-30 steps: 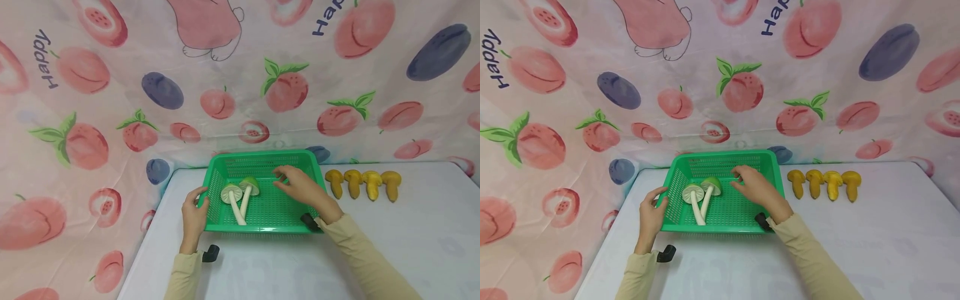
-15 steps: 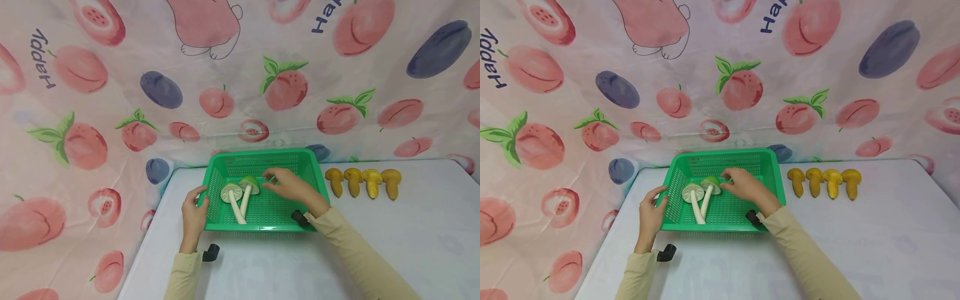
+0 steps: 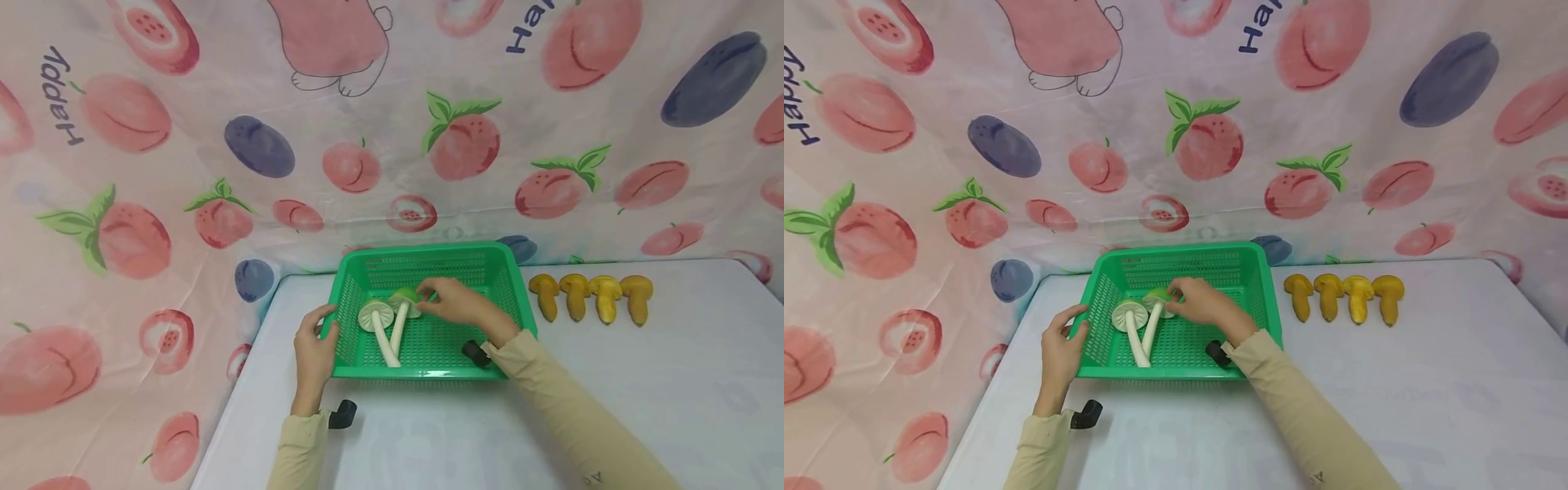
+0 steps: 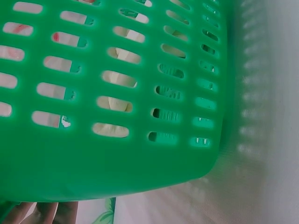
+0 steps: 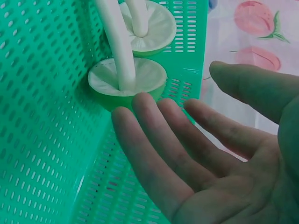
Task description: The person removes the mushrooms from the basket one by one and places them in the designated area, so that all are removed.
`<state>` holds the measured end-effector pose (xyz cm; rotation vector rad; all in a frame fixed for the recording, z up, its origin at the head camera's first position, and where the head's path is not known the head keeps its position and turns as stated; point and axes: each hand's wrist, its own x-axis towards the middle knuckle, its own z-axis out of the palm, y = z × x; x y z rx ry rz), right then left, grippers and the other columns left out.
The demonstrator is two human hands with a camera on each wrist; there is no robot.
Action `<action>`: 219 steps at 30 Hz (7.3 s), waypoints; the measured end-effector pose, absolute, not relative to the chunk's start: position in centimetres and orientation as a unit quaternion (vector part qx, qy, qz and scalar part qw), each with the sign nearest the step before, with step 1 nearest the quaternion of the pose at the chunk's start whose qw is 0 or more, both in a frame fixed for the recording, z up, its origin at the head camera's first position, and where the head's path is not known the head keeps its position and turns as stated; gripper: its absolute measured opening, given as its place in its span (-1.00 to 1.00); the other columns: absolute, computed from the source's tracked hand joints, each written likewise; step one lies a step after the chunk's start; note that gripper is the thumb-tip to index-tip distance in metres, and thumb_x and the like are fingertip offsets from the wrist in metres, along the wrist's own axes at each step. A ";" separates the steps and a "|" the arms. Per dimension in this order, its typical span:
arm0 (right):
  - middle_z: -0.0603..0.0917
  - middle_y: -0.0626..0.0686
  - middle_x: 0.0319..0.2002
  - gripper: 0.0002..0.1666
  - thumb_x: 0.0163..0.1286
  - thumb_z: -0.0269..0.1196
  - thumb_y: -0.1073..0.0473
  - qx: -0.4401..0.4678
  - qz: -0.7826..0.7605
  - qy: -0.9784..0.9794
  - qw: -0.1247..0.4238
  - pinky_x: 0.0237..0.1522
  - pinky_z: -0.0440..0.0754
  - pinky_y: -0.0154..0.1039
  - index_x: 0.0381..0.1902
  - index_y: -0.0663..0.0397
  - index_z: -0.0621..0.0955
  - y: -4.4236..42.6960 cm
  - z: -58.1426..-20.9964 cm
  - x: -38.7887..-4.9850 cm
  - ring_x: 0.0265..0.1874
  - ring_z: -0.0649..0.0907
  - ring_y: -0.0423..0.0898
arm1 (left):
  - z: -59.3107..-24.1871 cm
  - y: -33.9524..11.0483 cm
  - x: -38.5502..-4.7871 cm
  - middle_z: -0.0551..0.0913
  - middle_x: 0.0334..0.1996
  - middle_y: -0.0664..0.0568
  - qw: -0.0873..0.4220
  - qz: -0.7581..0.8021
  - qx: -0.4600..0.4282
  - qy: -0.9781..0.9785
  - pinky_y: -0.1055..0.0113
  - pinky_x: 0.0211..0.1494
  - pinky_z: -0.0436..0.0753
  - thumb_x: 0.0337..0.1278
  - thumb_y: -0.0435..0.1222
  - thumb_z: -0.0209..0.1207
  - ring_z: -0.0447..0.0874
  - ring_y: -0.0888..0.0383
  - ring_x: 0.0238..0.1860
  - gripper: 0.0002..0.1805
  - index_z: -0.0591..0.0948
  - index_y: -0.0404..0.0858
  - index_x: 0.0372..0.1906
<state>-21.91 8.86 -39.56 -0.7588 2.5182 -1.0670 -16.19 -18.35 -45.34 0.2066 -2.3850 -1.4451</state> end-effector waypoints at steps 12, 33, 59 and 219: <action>0.60 0.36 0.11 -0.50 0.53 0.12 0.17 -0.271 -0.395 0.844 0.239 -0.11 0.71 0.01 0.28 0.39 0.46 8.3 -41.3 -23.0 -0.08 0.69 0.24 | -45.4 -18.5 -16.2 0.53 0.26 -0.10 0.171 -0.503 0.073 -0.844 0.09 -0.04 0.67 0.33 -0.40 0.15 0.67 -0.07 -0.03 -0.66 0.64 -0.21 0.17; 0.62 0.37 0.05 -0.47 0.52 0.12 0.17 -0.201 -0.440 0.813 0.324 -0.16 0.74 -0.09 0.26 0.50 0.40 6.4 -42.9 -23.9 -0.18 0.76 0.16 | -45.5 -18.5 -16.1 0.53 0.26 -0.08 0.166 -0.513 0.077 -0.839 0.06 0.03 0.63 0.34 -0.40 0.15 0.66 -0.06 -0.04 -0.66 0.64 -0.21 0.17; 0.69 0.42 -0.11 -0.62 0.50 0.15 0.15 -0.099 -0.469 0.827 0.293 -0.28 0.77 -0.05 -0.07 0.46 0.62 4.9 -43.4 -24.3 -0.24 0.76 0.24 | -45.7 -18.3 -16.2 0.54 0.25 -0.11 0.180 -0.514 0.065 -0.836 -0.03 0.14 0.59 0.31 -0.42 0.16 0.64 -0.10 -0.04 -0.67 0.65 -0.23 0.14; 0.63 0.41 -0.01 -0.29 0.48 0.19 0.19 -0.117 -0.508 0.847 0.104 -0.32 0.77 -0.17 0.42 0.46 0.22 23.5 -38.0 -15.9 -0.18 0.74 0.06 | -45.4 -18.3 -16.2 0.54 0.25 -0.10 0.177 -0.509 0.065 -0.840 0.03 0.00 0.65 0.32 -0.41 0.16 0.65 -0.09 -0.02 -0.65 0.64 -0.22 0.17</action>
